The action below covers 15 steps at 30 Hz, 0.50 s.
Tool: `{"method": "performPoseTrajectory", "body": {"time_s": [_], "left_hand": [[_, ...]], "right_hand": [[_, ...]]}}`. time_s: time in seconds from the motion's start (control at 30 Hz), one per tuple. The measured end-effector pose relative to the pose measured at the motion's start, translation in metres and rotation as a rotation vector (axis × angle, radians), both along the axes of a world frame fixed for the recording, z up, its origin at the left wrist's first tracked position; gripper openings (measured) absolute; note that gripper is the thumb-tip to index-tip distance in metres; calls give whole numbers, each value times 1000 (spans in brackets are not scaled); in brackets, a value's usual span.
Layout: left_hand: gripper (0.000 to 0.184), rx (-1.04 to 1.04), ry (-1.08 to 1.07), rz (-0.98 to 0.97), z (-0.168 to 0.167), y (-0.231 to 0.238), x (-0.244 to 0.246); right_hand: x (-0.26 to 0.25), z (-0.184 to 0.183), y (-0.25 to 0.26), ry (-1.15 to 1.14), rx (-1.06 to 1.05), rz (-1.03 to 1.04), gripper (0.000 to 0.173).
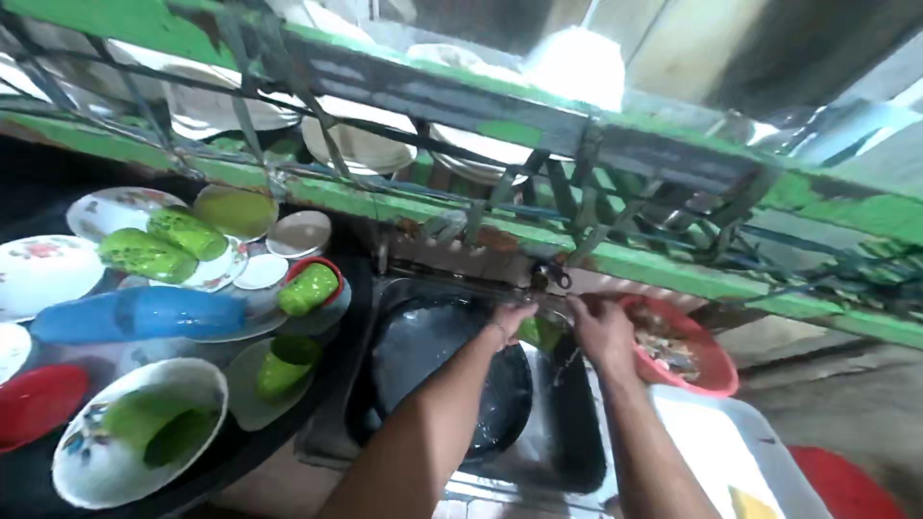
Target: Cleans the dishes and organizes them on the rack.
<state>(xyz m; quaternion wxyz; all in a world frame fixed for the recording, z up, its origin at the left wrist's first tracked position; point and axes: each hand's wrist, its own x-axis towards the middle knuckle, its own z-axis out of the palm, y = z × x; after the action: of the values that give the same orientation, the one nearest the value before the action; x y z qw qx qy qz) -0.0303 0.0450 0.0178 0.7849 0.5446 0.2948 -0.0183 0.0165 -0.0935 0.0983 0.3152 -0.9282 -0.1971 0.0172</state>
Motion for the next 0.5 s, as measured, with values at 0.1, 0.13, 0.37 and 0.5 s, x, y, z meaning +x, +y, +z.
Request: {"method": "performPoseTrajectory", "body": {"time_s": [0.1, 0.13, 0.37, 0.5], "left_hand": [[49, 231, 50, -248, 31, 1, 4], [55, 243, 29, -304, 35, 0, 6], [41, 841, 145, -445, 44, 0, -1], [36, 891, 227, -418, 45, -1, 6]], "right_hand": [[16, 24, 29, -118, -101, 126, 41], [24, 28, 40, -84, -187, 230, 40], [-19, 102, 101, 330, -601, 389, 37], [41, 35, 84, 393, -113, 390, 26]]}}
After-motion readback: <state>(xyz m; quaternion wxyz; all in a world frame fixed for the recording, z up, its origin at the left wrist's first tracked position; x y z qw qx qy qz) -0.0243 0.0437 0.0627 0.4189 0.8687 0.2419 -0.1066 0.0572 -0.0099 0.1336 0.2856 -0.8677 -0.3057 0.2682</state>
